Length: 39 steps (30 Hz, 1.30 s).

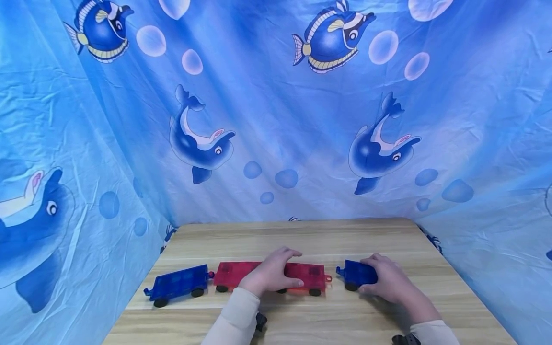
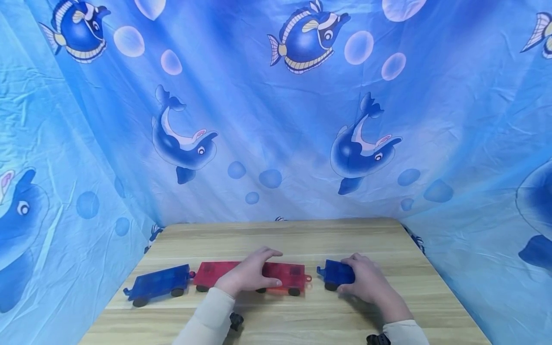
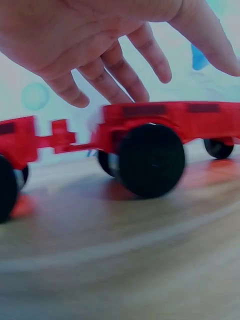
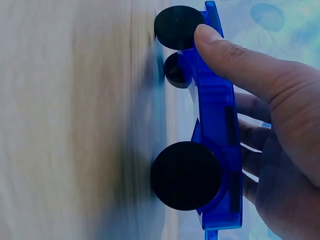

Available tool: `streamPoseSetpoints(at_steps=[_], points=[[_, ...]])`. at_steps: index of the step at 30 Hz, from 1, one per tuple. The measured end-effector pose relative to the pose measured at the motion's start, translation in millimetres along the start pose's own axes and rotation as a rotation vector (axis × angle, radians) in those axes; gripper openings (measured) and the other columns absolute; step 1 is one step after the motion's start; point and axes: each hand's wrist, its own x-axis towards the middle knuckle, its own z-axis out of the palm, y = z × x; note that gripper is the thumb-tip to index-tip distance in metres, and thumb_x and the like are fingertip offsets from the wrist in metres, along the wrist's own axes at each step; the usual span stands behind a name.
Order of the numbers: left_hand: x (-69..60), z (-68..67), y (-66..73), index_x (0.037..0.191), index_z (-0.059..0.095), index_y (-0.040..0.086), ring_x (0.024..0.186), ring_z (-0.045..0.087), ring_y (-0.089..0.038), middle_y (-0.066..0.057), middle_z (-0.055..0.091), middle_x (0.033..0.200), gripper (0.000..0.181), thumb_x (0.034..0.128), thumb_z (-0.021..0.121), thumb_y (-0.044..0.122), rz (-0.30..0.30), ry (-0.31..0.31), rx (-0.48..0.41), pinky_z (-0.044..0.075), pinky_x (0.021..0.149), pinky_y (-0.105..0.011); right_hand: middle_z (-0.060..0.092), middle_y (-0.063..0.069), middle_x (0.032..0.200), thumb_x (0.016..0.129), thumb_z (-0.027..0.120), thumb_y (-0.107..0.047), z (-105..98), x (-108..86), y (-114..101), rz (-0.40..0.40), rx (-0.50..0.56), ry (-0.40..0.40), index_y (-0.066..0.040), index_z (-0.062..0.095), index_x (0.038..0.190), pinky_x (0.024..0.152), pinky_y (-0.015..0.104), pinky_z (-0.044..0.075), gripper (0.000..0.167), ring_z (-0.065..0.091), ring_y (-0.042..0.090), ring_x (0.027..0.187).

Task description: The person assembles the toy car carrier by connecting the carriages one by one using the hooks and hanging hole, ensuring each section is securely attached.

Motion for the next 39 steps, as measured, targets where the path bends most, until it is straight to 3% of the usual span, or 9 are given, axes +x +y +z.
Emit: streamPoseSetpoints(at_steps=[9, 20, 28, 39], points=[[4.7, 15.6, 13.1, 0.149, 0.057, 0.020, 0.133, 0.054, -0.021, 0.004, 0.057, 0.141, 0.081, 0.0818, 0.088, 0.052, 0.032, -0.007, 0.050, 0.049, 0.109, -0.042, 0.066, 0.002, 0.120, 0.066, 0.097, -0.049, 2.2, -0.7, -5.9, -0.004, 0.021, -0.001, -0.011, 0.068, 0.136, 0.101, 0.062, 0.045, 0.085, 0.061, 0.033, 0.117], [7.5, 25.9, 9.9, 0.147, 0.060, 0.023, 0.127, 0.057, -0.017, 0.003, 0.062, 0.136, 0.082, 0.0764, 0.094, 0.047, 0.033, 0.002, 0.129, 0.049, 0.107, -0.037, 0.065, 0.002, 0.120, 0.066, 0.098, -0.049, 3.2, -0.4, -7.4, 0.011, 0.023, -0.005, -0.012, 0.068, 0.136, 0.102, 0.063, 0.044, 0.085, 0.060, 0.033, 0.119], [5.9, 24.2, 8.2, 0.145, 0.060, 0.023, 0.121, 0.057, -0.014, 0.004, 0.062, 0.131, 0.077, 0.0781, 0.095, 0.039, 0.028, -0.001, 0.104, 0.051, 0.104, -0.036, 0.065, 0.000, 0.119, 0.066, 0.097, -0.049, 3.3, -0.3, -7.9, 0.005, 0.027, -0.006, -0.013, 0.068, 0.136, 0.101, 0.061, 0.045, 0.084, 0.060, 0.032, 0.117], [2.8, 16.6, 5.3, 0.149, 0.057, 0.025, 0.130, 0.054, -0.017, 0.007, 0.057, 0.139, 0.078, 0.0816, 0.092, 0.041, -0.020, -0.032, 0.021, 0.051, 0.105, -0.038, 0.064, -0.002, 0.117, 0.066, 0.098, -0.051, 3.0, 0.6, -11.2, 0.004, 0.035, -0.022, -0.014, 0.069, 0.136, 0.099, 0.059, 0.047, 0.085, 0.060, 0.029, 0.115]])
